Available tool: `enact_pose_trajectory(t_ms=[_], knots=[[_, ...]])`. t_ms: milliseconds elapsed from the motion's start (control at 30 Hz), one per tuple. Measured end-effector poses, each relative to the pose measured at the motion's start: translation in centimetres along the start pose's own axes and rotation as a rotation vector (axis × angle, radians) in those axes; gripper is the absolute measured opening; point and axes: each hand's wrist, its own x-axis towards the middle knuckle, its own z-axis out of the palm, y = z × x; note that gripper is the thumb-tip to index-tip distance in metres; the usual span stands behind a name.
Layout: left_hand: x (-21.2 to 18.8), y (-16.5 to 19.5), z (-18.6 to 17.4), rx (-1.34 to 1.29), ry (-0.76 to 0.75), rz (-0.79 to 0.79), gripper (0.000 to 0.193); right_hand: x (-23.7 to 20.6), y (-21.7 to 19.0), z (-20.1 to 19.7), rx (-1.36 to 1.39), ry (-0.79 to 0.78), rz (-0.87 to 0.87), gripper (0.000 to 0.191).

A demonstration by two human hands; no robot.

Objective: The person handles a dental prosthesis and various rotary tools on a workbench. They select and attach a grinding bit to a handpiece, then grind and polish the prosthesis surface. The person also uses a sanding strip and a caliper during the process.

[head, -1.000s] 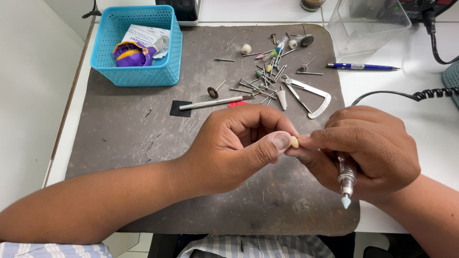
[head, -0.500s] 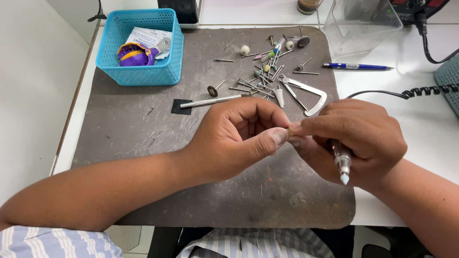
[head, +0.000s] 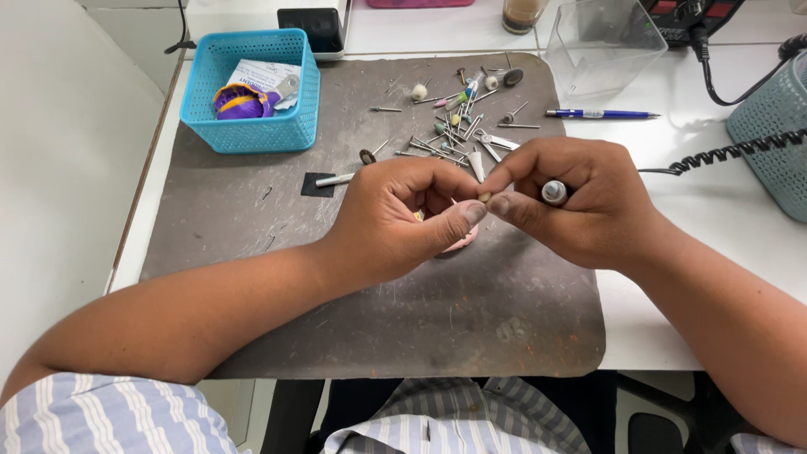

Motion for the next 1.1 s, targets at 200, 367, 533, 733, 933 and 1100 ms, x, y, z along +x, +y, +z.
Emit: enact_pose_trajectory(t_ms=[200,367,533,733,933,1100], knots=[[0.1,0.0,-0.2,-0.056,0.041,0.017,0.018,0.0,0.2,0.3,0.071,-0.011,0.135,0.020],[0.2,-0.4,-0.3,-0.097,0.090,0.022,0.016,0.1,0.1,0.6,0.046,0.032,0.232,0.014],[0.3,-0.9,-0.4,-0.158,0.082,-0.036,0.017,-0.1,0.1,1.4,-0.050,0.103,0.222,0.015],[0.3,-1.2,-0.7,-0.298,0.071,-0.143,0.019,-0.1,0.4,1.6,-0.157,0.122,0.190,0.015],[0.1,-1.0,-0.8,-0.290,0.052,-0.107,0.017,-0.3,0.0,1.0,-0.167,0.115,0.079,0.020],[-0.1,-0.3,-0.8,-0.293,0.011,-0.102,0.016,0.4,0.2,0.4,-0.273,0.136,-0.029,0.041]])
